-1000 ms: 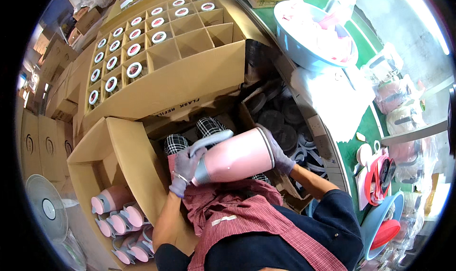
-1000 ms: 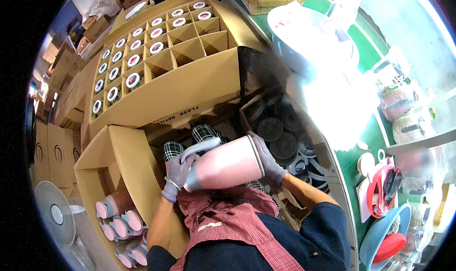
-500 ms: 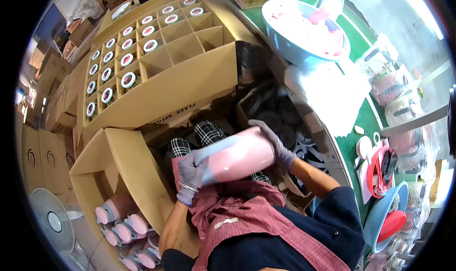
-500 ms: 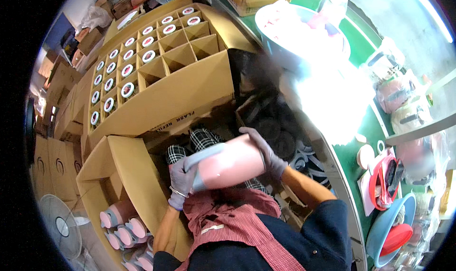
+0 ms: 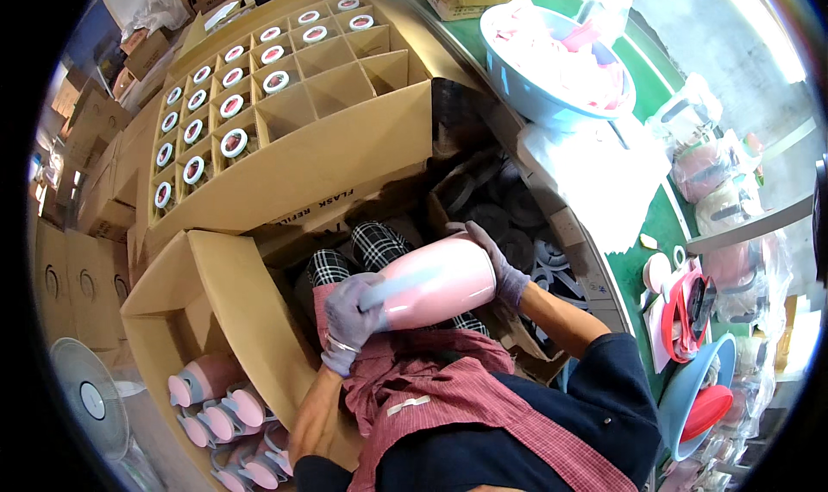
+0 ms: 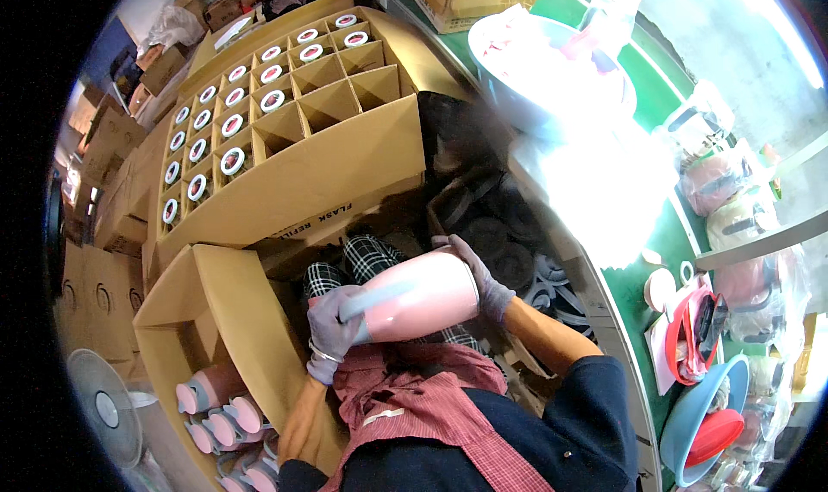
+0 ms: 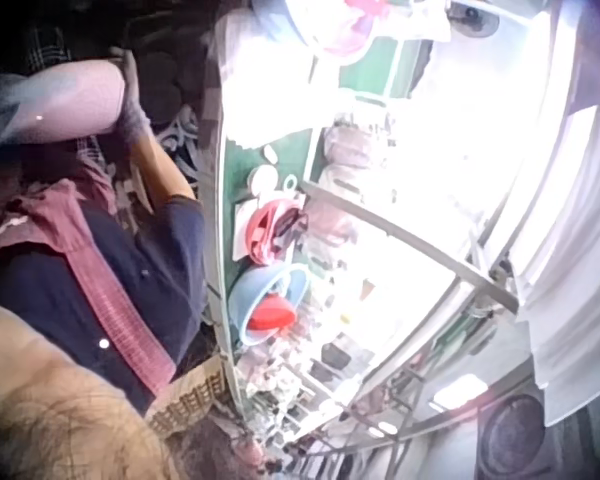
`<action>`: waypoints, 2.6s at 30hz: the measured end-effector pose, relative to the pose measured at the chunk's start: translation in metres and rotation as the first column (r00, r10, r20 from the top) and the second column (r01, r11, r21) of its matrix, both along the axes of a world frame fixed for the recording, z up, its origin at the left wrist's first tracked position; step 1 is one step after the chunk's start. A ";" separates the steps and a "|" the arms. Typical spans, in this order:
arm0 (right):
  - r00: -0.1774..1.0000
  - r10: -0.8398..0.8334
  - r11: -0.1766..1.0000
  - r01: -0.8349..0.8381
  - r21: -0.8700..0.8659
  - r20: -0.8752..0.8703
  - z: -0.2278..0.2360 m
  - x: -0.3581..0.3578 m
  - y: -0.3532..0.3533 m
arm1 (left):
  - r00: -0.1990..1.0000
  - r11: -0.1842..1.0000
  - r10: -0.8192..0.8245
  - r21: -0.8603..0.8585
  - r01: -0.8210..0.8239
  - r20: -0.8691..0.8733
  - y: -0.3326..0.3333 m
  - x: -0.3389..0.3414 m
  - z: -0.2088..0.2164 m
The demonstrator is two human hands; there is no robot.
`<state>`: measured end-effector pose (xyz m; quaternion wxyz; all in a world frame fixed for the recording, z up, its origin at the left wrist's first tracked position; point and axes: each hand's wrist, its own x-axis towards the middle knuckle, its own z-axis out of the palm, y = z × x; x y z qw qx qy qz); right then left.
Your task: The person assembles pink water bottles by inserting a glass liner into the outer shell, screwing on a grey lid, and placing the completed unit into a clear plastic bag. The person repeats this process for multiple bottles, placing the finished products into a cardboard box.
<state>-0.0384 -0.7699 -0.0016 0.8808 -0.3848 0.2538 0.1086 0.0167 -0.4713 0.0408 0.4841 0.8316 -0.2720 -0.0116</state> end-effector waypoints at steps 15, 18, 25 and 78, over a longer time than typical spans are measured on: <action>0.620 0.694 0.542 -0.115 -0.832 0.366 0.088 0.012 0.002 | 0.745 0.900 0.126 -0.240 -0.364 -0.656 0.025 0.002 -0.035; 0.931 0.204 0.969 -0.146 -0.201 0.303 0.033 0.000 0.022 | 0.967 0.962 0.233 -0.123 -0.244 -0.098 0.013 0.015 0.011; 0.991 -0.028 0.984 0.004 0.178 0.132 0.002 -0.014 0.038 | 0.932 0.997 -0.052 -0.037 0.070 0.360 0.015 0.033 0.038; 0.986 -0.126 -0.651 -0.003 -0.759 0.105 0.084 -0.003 -0.151 | 0.968 0.924 0.099 -0.341 -0.175 -0.231 -0.010 0.064 0.067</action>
